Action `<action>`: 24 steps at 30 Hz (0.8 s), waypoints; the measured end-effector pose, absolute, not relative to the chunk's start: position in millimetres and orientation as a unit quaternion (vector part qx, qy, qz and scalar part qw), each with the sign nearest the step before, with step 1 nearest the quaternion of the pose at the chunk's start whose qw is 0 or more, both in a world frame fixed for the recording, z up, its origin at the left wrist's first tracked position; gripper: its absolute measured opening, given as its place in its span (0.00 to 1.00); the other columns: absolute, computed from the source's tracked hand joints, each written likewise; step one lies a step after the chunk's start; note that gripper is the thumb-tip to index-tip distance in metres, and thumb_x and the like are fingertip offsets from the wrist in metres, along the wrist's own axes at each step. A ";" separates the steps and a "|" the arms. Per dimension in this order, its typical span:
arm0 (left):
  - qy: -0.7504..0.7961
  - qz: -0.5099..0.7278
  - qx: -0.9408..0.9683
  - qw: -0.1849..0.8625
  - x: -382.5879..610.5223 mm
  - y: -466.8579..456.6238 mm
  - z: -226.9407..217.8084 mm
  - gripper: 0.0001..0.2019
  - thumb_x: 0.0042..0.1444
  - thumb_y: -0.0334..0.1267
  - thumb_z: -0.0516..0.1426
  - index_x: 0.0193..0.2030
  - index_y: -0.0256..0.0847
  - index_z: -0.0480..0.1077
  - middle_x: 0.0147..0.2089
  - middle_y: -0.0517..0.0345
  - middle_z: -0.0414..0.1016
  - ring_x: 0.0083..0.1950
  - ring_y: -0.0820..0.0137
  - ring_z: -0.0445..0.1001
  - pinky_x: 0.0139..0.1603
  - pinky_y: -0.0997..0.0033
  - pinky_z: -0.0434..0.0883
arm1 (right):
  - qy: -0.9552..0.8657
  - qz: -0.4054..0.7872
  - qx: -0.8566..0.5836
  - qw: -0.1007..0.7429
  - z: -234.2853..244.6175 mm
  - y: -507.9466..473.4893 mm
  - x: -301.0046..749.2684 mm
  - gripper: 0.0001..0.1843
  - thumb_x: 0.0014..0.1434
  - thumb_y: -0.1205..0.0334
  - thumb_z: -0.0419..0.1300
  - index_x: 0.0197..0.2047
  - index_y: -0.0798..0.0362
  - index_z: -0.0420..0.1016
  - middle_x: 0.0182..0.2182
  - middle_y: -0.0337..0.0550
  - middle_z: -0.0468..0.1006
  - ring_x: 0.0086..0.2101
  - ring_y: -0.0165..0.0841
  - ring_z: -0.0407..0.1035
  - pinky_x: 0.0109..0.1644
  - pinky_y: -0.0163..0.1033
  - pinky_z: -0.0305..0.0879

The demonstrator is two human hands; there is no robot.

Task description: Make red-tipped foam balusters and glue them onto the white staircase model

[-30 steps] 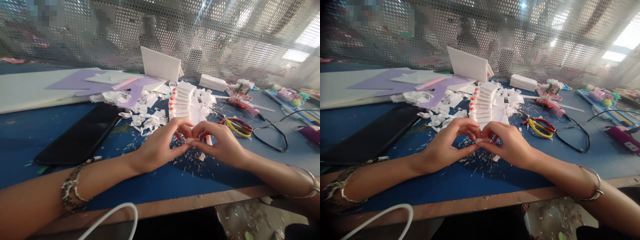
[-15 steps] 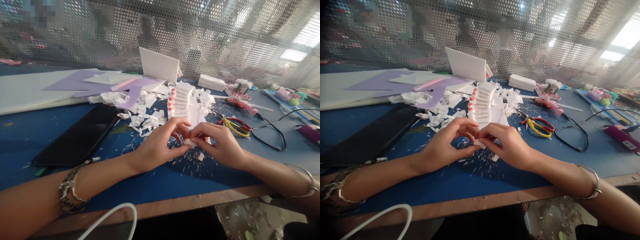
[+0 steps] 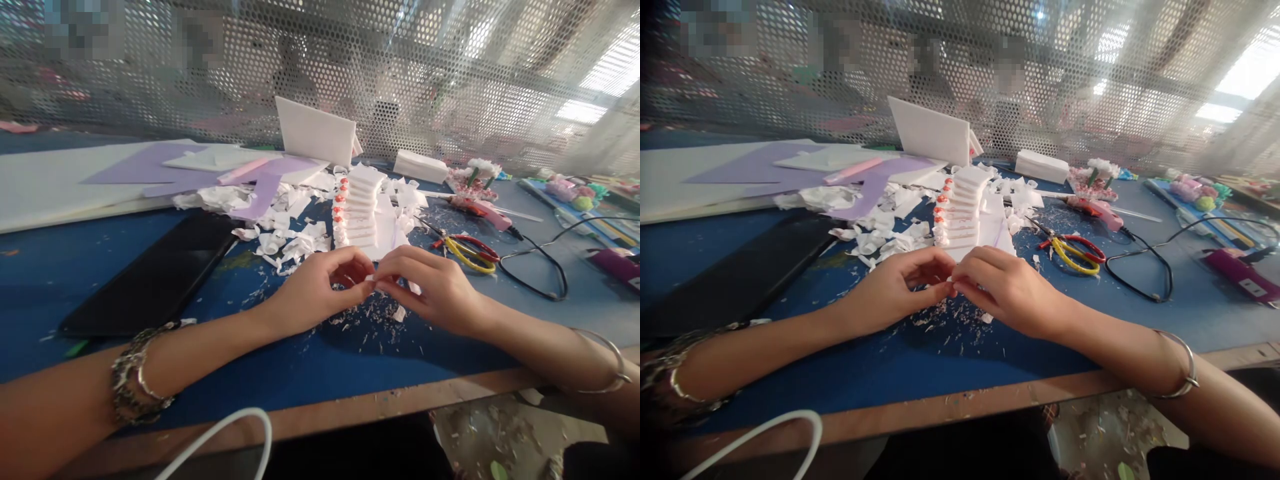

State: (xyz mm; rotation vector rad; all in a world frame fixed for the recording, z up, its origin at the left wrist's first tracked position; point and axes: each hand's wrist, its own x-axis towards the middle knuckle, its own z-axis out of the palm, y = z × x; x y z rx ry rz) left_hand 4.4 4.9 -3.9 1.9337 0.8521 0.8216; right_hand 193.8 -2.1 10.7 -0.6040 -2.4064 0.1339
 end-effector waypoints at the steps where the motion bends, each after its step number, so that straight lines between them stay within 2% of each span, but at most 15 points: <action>1: 0.343 0.331 0.766 0.432 4.3 5.9 -4.2 0.10 0.52 0.42 0.56 0.36 0.37 0.66 0.30 0.58 0.70 0.31 0.73 0.71 0.30 0.76 0.70 | -0.915 0.044 -0.238 0.323 14.3 0.2 196.1 0.05 0.59 0.66 0.52 0.37 0.57 0.67 0.32 0.44 0.71 0.33 0.25 0.66 0.36 0.31 0.64; 4: 0.357 0.346 0.735 0.462 2.9 10.2 -5.5 0.10 0.49 0.41 0.58 0.34 0.37 0.65 0.30 0.59 0.69 0.30 0.75 0.69 0.29 0.77 0.69 | -0.894 -0.027 -0.333 0.298 30.2 14.9 218.0 0.07 0.58 0.62 0.52 0.37 0.56 0.68 0.31 0.42 0.72 0.31 0.26 0.65 0.36 0.33 0.62; 5: 0.366 0.351 0.718 0.476 2.0 11.9 -6.1 0.10 0.49 0.41 0.58 0.34 0.37 0.65 0.31 0.60 0.69 0.31 0.75 0.69 0.30 0.78 0.68 | -0.881 -0.059 -0.387 0.264 35.7 21.8 230.5 0.08 0.58 0.60 0.53 0.36 0.55 0.68 0.31 0.42 0.72 0.30 0.28 0.65 0.35 0.35 0.61; 7: 0.380 0.368 0.675 0.515 0.1 15.3 -7.3 0.10 0.49 0.40 0.59 0.34 0.37 0.65 0.31 0.60 0.70 0.32 0.77 0.69 0.32 0.78 0.67 | -0.862 -0.090 -0.486 0.114 43.3 36.2 260.0 0.12 0.57 0.54 0.52 0.32 0.54 0.69 0.29 0.43 0.72 0.30 0.31 0.64 0.33 0.37 0.57; 9: 0.379 0.391 0.626 0.559 -1.6 18.2 -8.3 0.09 0.50 0.39 0.59 0.35 0.38 0.65 0.31 0.61 0.71 0.32 0.77 0.69 0.35 0.78 0.67 | -0.831 -0.063 -0.552 -0.037 44.4 48.6 288.6 0.18 0.57 0.50 0.48 0.27 0.56 0.68 0.27 0.45 0.71 0.26 0.30 0.61 0.30 0.37 0.53; 12: 0.351 0.424 0.569 0.611 -2.6 20.4 -8.0 0.08 0.50 0.37 0.60 0.35 0.39 0.67 0.31 0.63 0.72 0.33 0.77 0.70 0.38 0.77 0.67 | -0.813 -0.039 -0.573 -0.095 35.8 60.4 314.6 0.17 0.54 0.55 0.51 0.20 0.56 0.65 0.20 0.46 0.69 0.20 0.28 0.57 0.26 0.36 0.47; 15: 0.325 0.442 0.539 0.639 -2.5 20.5 -5.8 0.06 0.50 0.36 0.60 0.34 0.39 0.68 0.30 0.64 0.73 0.33 0.78 0.71 0.40 0.77 0.67 | -0.806 -0.031 -0.582 -0.106 27.3 65.0 317.8 0.14 0.51 0.60 0.53 0.18 0.55 0.62 0.18 0.45 0.67 0.19 0.26 0.54 0.26 0.37 0.44; 18: 0.314 0.449 0.517 0.657 -3.1 20.2 -3.6 0.04 0.51 0.35 0.60 0.32 0.39 0.68 0.30 0.63 0.74 0.33 0.78 0.72 0.40 0.78 0.68 | -0.804 -0.039 -0.587 -0.086 30.1 64.1 313.2 0.14 0.51 0.60 0.53 0.17 0.55 0.61 0.19 0.45 0.68 0.20 0.27 0.55 0.26 0.37 0.44; 24: 0.304 0.459 0.482 0.681 -5.1 22.1 -3.7 0.04 0.51 0.34 0.60 0.33 0.40 0.68 0.30 0.64 0.75 0.34 0.78 0.73 0.39 0.80 0.68 | -0.790 -0.086 -0.606 0.026 49.2 52.8 304.1 0.10 0.55 0.58 0.49 0.26 0.53 0.59 0.22 0.43 0.66 0.21 0.27 0.54 0.26 0.36 0.45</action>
